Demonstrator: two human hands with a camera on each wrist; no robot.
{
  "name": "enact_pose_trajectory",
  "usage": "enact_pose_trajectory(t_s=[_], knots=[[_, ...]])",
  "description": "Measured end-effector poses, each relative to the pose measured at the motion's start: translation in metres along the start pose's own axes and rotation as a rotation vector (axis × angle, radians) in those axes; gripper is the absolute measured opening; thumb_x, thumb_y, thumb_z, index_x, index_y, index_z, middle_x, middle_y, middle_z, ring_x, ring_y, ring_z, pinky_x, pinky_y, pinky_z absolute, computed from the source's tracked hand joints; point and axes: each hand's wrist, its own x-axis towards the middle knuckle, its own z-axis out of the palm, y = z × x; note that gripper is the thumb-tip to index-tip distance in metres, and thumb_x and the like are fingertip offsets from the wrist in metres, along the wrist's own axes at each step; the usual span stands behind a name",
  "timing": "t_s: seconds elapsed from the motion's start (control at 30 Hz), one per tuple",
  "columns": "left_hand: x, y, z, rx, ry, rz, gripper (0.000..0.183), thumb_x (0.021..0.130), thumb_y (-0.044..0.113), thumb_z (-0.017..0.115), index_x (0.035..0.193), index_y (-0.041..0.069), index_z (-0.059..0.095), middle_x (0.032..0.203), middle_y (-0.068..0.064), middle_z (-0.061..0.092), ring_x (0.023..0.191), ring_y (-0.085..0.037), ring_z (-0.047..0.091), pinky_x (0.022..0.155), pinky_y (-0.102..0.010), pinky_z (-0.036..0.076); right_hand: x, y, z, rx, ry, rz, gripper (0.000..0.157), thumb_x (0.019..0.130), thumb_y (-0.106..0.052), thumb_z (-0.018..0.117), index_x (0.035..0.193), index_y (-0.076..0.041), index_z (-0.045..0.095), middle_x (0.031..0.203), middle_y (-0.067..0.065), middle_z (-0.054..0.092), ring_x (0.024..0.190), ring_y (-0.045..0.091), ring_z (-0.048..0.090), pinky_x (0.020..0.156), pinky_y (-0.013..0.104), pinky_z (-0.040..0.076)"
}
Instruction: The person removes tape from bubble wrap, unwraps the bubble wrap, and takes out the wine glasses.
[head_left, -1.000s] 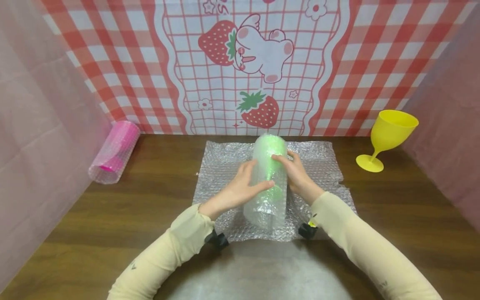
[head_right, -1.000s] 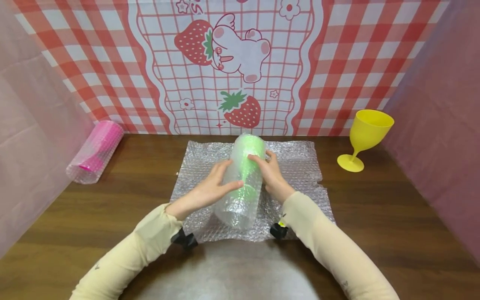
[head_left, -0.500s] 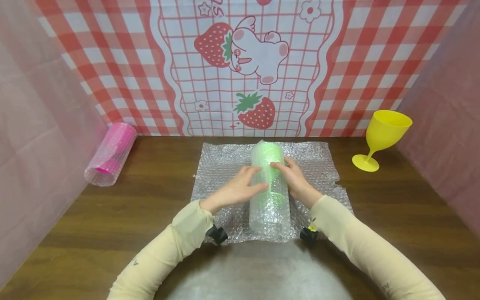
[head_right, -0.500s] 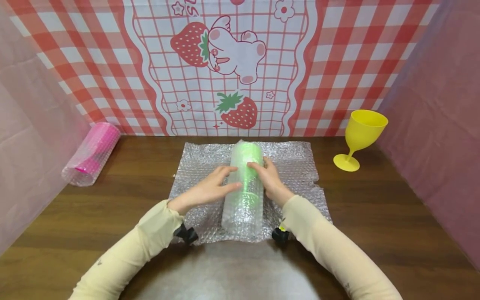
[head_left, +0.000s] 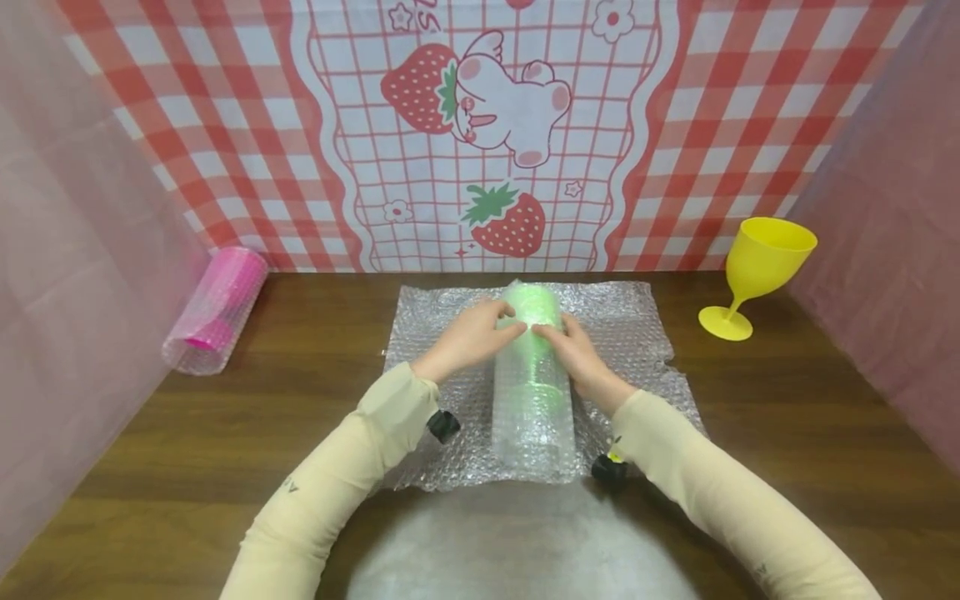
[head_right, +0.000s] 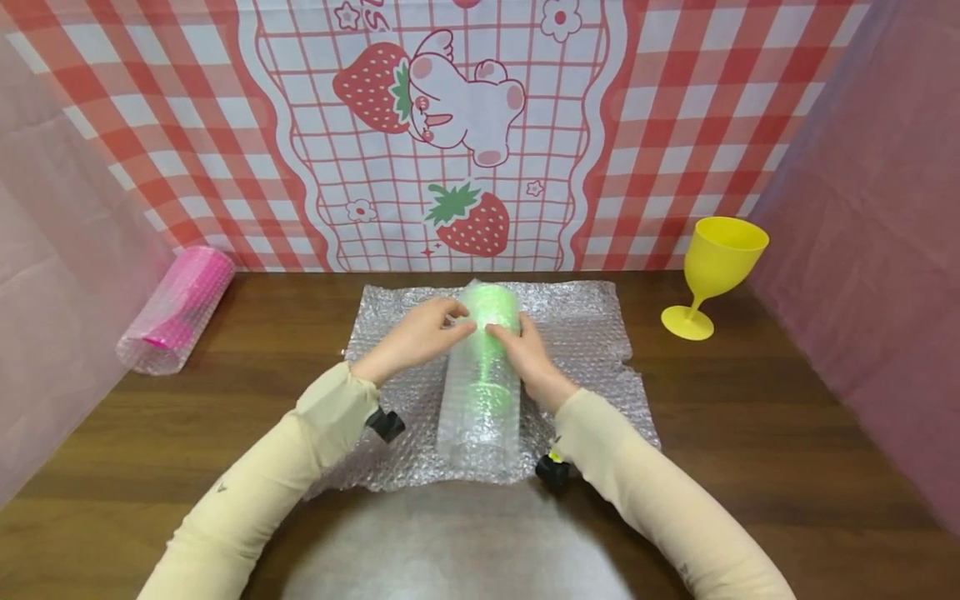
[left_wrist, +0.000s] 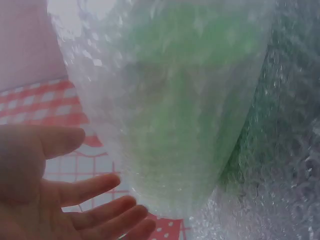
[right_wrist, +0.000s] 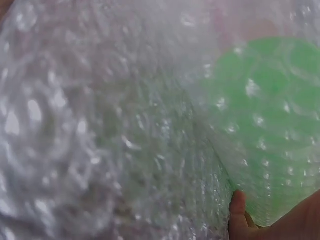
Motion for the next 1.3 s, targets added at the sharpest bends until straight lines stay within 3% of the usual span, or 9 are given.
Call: enact_pose_trajectory(t_s=[0.13,0.3,0.53,0.73,0.87,0.97,1.2,1.3], knots=[[0.01,-0.003,0.0,0.05,0.048,-0.029,0.053,0.09,0.04,0.05,0.127,0.003,0.048,0.13,-0.016,0.047,0.115,-0.029,0.049,0.096,-0.044,0.042,0.001,-0.001,0.008,-0.015,-0.008,-0.031,0.069,0.089,-0.034,0.051,0.143,-0.009,0.017,0.137,0.017,0.035,0.118,0.032,0.042,0.098,0.047,0.038],[0.019,-0.007,0.003,0.054,0.076,-0.054,0.056,0.09,0.041,0.051,0.13,0.003,0.045,0.124,-0.015,0.047,0.106,-0.026,0.052,0.091,-0.041,0.045,0.002,-0.001,0.013,-0.038,0.003,-0.054,0.066,0.089,-0.034,0.051,0.142,-0.01,0.02,0.131,0.015,0.041,0.11,0.029,0.048,0.092,0.042,0.044],[0.029,-0.008,0.006,0.028,0.109,-0.082,0.05,0.089,0.035,0.053,0.128,0.005,0.045,0.128,-0.015,0.043,0.107,-0.028,0.052,0.091,-0.041,0.046,0.001,-0.002,0.015,-0.05,0.011,-0.058,0.068,0.088,-0.035,0.051,0.143,-0.011,0.018,0.131,0.013,0.041,0.112,0.029,0.047,0.092,0.043,0.044],[0.035,-0.009,0.006,0.098,0.13,-0.046,0.041,0.087,0.027,0.057,0.122,0.004,0.052,0.123,-0.014,0.053,0.108,-0.028,0.053,0.092,-0.039,0.045,0.0,-0.002,0.014,-0.077,0.039,-0.064,0.071,0.089,-0.034,0.051,0.144,-0.008,0.015,0.139,0.016,0.035,0.118,0.031,0.043,0.097,0.044,0.04],[0.037,-0.009,0.007,0.138,0.148,-0.002,0.034,0.089,0.02,0.055,0.118,0.003,0.056,0.108,-0.012,0.063,0.078,-0.022,0.06,0.07,-0.031,0.051,0.0,-0.001,0.013,-0.103,0.052,-0.05,0.075,0.089,-0.036,0.051,0.145,-0.008,0.01,0.144,0.016,0.028,0.124,0.032,0.038,0.102,0.045,0.035],[0.037,-0.009,0.008,0.164,0.164,0.026,0.03,0.089,0.015,0.052,0.115,0.001,0.058,0.101,-0.012,0.066,0.056,-0.015,0.053,0.053,-0.023,0.046,0.0,0.0,0.012,-0.106,0.054,-0.047,0.076,0.088,-0.036,0.051,0.145,-0.008,0.009,0.145,0.016,0.027,0.124,0.032,0.038,0.102,0.045,0.034],[0.036,-0.011,0.012,0.196,0.19,0.07,0.026,0.09,0.009,0.048,0.111,-0.001,0.06,0.088,-0.011,0.067,0.046,-0.01,0.046,0.043,-0.018,0.041,-0.001,0.001,0.013,-0.117,0.066,-0.05,0.078,0.088,-0.036,0.051,0.145,-0.007,0.008,0.148,0.016,0.02,0.13,0.032,0.031,0.106,0.045,0.03],[0.036,-0.012,0.013,0.318,0.217,0.128,0.021,0.091,0.007,0.046,0.102,-0.002,0.063,0.081,-0.01,0.066,0.049,-0.011,0.051,0.044,-0.018,0.043,-0.001,0.001,0.013,-0.115,0.071,-0.055,0.078,0.088,-0.036,0.051,0.145,-0.006,0.008,0.149,0.016,0.019,0.131,0.032,0.029,0.107,0.045,0.028]])
